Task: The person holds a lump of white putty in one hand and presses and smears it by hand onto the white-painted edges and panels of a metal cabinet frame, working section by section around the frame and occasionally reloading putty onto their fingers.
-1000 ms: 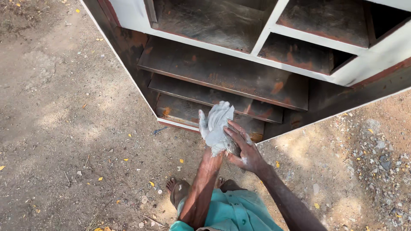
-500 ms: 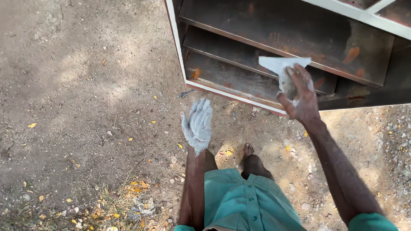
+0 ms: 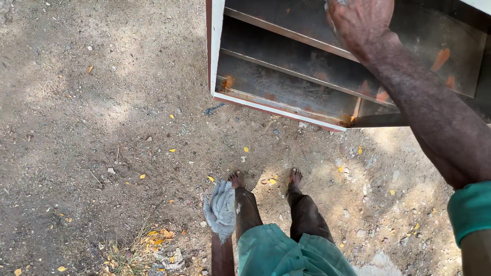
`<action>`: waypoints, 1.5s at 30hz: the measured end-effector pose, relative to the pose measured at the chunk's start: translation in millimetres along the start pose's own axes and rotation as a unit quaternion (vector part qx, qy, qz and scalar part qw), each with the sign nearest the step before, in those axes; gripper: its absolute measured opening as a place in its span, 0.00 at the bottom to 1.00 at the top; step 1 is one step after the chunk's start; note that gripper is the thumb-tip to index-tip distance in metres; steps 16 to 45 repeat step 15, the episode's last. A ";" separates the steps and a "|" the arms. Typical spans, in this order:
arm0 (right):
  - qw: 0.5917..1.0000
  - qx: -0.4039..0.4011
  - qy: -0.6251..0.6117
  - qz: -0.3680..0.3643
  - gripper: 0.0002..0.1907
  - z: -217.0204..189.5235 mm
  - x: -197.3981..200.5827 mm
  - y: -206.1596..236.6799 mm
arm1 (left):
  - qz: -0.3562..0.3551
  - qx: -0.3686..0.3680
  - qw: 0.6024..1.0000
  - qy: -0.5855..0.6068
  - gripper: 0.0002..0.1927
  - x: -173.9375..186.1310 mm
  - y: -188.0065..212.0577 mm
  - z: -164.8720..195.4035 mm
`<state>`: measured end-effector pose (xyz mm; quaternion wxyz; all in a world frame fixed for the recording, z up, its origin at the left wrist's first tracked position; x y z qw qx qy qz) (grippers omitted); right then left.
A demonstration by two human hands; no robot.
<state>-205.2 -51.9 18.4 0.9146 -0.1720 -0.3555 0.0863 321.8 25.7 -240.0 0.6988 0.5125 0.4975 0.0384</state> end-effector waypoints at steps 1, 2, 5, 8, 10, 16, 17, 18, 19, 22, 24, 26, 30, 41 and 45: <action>1.000 -0.006 -0.007 -0.004 0.09 -2.2 -10.3 -0.7 | 0.005 0.007 1.000 0.008 0.39 0.9 -1.2 3.9; 1.000 -0.012 -0.016 -0.007 0.09 -3.5 -18.8 -0.1 | 0.011 0.013 1.000 0.017 0.39 2.1 -2.0 5.2; 0.999 0.029 0.035 0.007 0.06 -2.1 -31.7 6.1 | 0.039 -0.013 0.999 -0.011 0.39 5.1 -4.5 5.7; 0.999 0.027 0.027 -0.013 0.03 0.3 -37.3 -1.0 | 0.000 0.018 0.999 0.033 0.38 3.0 -12.9 4.1; 0.998 0.029 0.044 -0.033 0.05 -0.7 -35.6 -5.6 | 0.003 -0.004 1.000 0.010 0.39 0.2 -19.0 -2.7; 0.998 0.008 0.043 -0.037 0.12 13.7 -2.4 19.8 | -0.007 -0.002 1.000 -0.002 0.39 -4.7 -33.8 -23.8; 0.998 0.008 0.043 -0.037 0.12 13.7 -2.4 19.8 | -0.007 -0.002 1.000 -0.002 0.39 -4.7 -33.8 -23.8; 0.998 0.008 0.043 -0.037 0.12 13.7 -2.4 19.8 | -0.007 -0.002 1.000 -0.002 0.39 -4.7 -33.8 -23.8; 0.998 0.008 0.043 -0.037 0.12 13.7 -2.4 19.8 | -0.007 -0.002 1.000 -0.002 0.39 -4.7 -33.8 -23.8; 0.998 0.008 0.043 -0.037 0.12 13.7 -2.4 19.8 | -0.007 -0.002 1.000 -0.002 0.39 -4.7 -33.8 -23.8; 0.998 0.008 0.043 -0.037 0.12 13.7 -2.4 19.8 | -0.007 -0.002 1.000 -0.002 0.39 -4.7 -33.8 -23.8; 0.998 0.008 0.043 -0.037 0.12 13.7 -2.4 19.8 | -0.007 -0.002 1.000 -0.002 0.39 -4.7 -33.8 -23.8; 0.998 0.008 0.043 -0.037 0.12 13.7 -2.4 19.8 | -0.007 -0.002 1.000 -0.002 0.39 -4.7 -33.8 -23.8; 0.998 0.008 0.043 -0.037 0.12 13.7 -2.4 19.8 | -0.007 -0.002 1.000 -0.002 0.39 -4.7 -33.8 -23.8; 0.998 0.008 0.043 -0.037 0.12 13.7 -2.4 19.8 | -0.007 -0.002 1.000 -0.002 0.39 -4.7 -33.8 -23.8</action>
Point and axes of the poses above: each hand's wrist, its own y-axis away from the middle knuckle, its own x-axis out of the back of the hand, z = x × y, the point moved 1 cm from there along -y, towards the middle knuckle, and after that the axes turned 13 degrees about z, right-handed, at the moved point
